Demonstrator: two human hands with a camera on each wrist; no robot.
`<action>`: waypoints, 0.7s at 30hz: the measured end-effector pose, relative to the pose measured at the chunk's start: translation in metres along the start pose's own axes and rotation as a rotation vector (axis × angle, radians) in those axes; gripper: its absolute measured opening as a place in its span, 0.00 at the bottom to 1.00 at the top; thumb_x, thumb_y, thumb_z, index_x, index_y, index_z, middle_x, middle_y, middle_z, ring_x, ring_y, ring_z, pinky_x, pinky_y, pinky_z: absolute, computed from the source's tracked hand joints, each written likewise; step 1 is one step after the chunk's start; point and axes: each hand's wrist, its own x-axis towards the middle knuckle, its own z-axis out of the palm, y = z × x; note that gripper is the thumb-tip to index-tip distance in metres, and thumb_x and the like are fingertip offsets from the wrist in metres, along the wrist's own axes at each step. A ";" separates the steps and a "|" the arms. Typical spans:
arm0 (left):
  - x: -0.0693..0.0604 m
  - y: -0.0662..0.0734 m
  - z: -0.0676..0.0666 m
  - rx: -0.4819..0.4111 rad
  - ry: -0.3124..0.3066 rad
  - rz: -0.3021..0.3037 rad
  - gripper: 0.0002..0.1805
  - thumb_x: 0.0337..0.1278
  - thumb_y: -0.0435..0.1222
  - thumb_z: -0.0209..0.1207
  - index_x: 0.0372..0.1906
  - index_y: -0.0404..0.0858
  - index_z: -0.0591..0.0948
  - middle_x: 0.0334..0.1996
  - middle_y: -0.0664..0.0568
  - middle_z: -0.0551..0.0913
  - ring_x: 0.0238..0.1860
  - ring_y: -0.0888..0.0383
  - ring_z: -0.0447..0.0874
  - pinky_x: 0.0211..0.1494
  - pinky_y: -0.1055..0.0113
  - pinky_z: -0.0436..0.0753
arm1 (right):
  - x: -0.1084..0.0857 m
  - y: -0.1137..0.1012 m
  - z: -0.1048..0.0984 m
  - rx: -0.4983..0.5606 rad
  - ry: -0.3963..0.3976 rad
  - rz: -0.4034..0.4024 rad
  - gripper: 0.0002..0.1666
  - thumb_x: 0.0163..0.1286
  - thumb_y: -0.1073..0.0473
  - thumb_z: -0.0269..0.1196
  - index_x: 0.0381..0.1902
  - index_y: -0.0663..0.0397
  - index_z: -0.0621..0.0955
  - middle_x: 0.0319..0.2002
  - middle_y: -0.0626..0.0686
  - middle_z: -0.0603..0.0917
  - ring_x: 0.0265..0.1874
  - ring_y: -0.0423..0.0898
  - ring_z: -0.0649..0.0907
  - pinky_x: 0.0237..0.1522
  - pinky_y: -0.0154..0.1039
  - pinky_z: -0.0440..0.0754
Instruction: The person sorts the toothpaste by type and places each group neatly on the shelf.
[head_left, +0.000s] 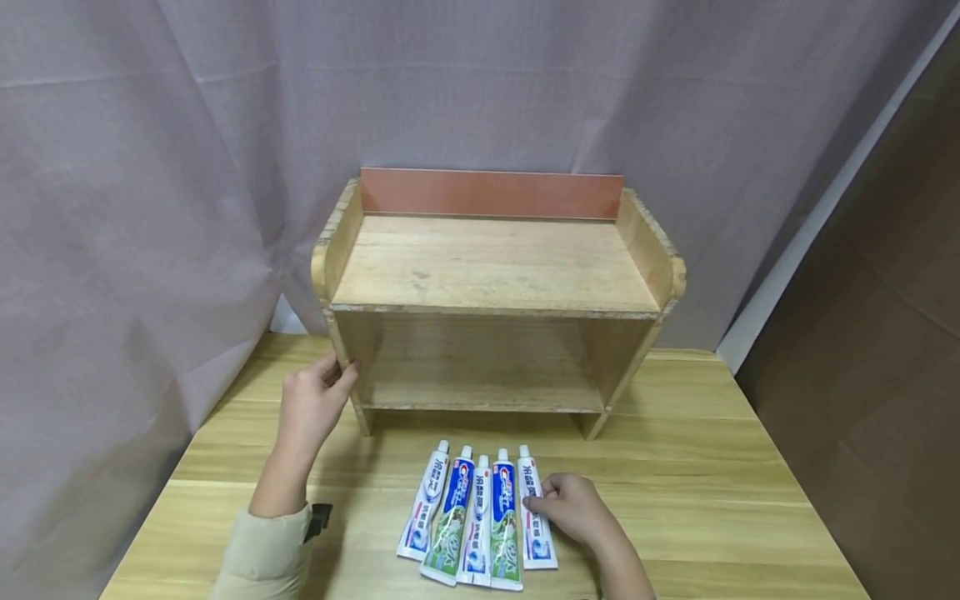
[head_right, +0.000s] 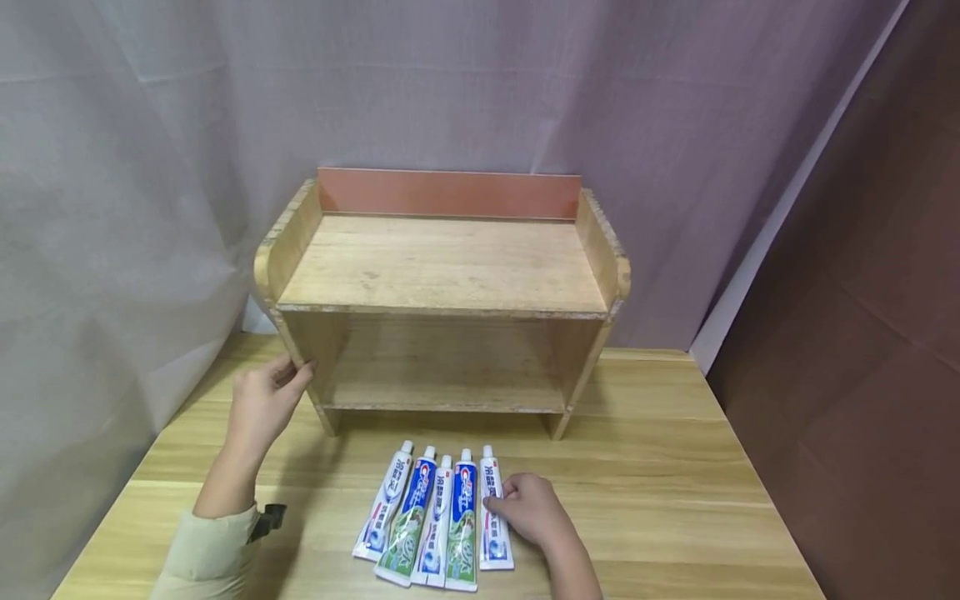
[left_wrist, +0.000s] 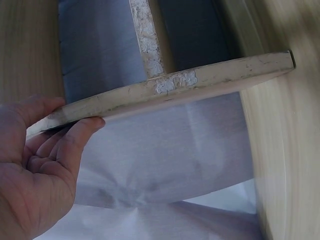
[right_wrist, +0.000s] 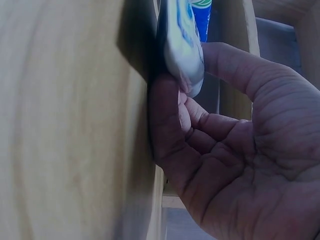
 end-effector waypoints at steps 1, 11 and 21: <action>0.000 0.000 0.000 0.002 -0.001 -0.004 0.16 0.66 0.36 0.63 0.53 0.32 0.85 0.42 0.36 0.87 0.42 0.42 0.89 0.43 0.54 0.88 | 0.000 0.000 0.000 -0.002 0.000 -0.003 0.15 0.56 0.53 0.74 0.27 0.57 0.80 0.18 0.48 0.76 0.21 0.44 0.74 0.27 0.37 0.76; -0.003 0.000 -0.002 -0.005 0.012 0.003 0.16 0.65 0.36 0.64 0.53 0.32 0.85 0.42 0.36 0.87 0.42 0.44 0.89 0.43 0.59 0.88 | -0.002 -0.002 0.001 0.002 -0.006 -0.024 0.15 0.57 0.54 0.73 0.27 0.57 0.80 0.19 0.48 0.77 0.21 0.44 0.75 0.27 0.37 0.76; -0.001 0.001 -0.001 -0.027 -0.023 -0.040 0.17 0.66 0.37 0.63 0.55 0.32 0.84 0.45 0.36 0.86 0.44 0.43 0.89 0.44 0.60 0.88 | -0.002 0.001 -0.008 0.066 -0.046 -0.029 0.15 0.61 0.54 0.72 0.30 0.59 0.81 0.20 0.49 0.79 0.20 0.43 0.75 0.24 0.34 0.76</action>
